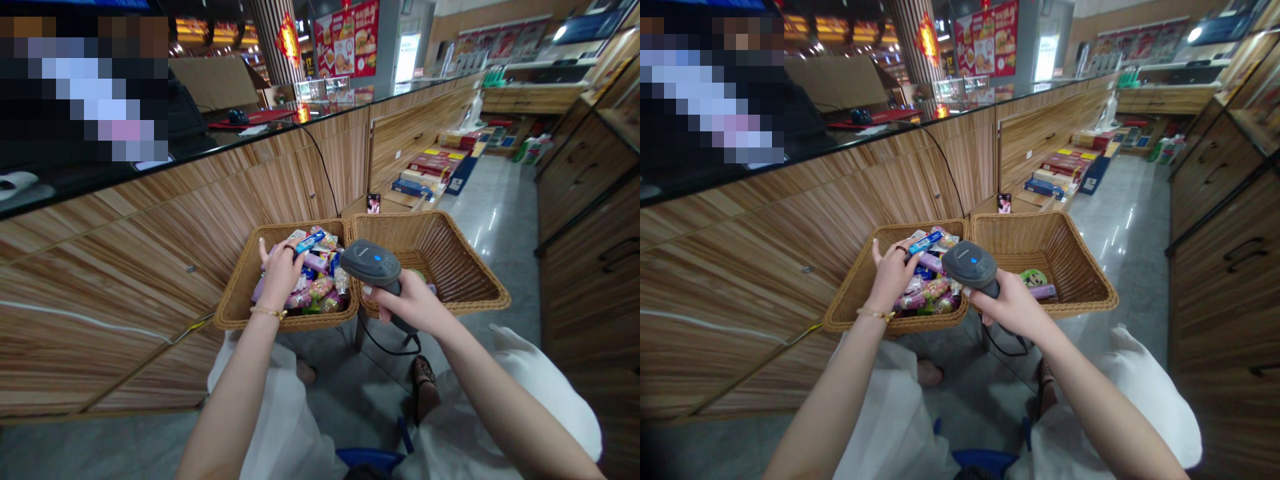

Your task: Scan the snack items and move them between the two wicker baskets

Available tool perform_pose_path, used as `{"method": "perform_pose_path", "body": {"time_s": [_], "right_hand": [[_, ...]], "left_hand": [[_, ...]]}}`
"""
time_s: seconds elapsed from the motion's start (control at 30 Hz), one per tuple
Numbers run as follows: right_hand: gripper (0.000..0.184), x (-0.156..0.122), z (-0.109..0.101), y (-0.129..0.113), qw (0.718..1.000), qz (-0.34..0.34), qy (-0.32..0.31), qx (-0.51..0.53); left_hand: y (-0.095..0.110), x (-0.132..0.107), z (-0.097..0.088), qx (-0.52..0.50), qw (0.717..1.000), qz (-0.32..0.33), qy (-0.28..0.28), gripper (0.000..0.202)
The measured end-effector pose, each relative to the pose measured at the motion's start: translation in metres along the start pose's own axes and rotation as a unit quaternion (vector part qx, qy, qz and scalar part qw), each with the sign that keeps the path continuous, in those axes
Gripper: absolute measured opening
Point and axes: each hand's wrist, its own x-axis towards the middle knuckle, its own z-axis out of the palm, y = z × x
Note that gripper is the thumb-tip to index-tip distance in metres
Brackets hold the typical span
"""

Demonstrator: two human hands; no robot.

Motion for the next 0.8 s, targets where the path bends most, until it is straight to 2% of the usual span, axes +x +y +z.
{"method": "perform_pose_path", "body": {"time_s": [0.1, 0.23, 0.8], "right_hand": [[0.018, 0.0002, -0.0001, 0.0018, 1.000, 0.000, 0.000, -0.001], [0.015, 0.0006, -0.0001, 0.0031, 1.000, -0.002, -0.003, -0.007], [0.016, 0.0002, 0.0039, -0.0004, 1.000, 0.002, -0.008, -0.019]], "left_hand": [[0.0007, 0.0004, -0.0024, -0.025, 0.999, 0.020, 0.035, 0.035], [0.0036, 0.0007, -0.0065, -0.029, 0.997, 0.037, 0.054, 0.035], [0.0065, -0.0001, -0.0099, -0.015, 0.996, 0.076, 0.039, 0.034]]}}
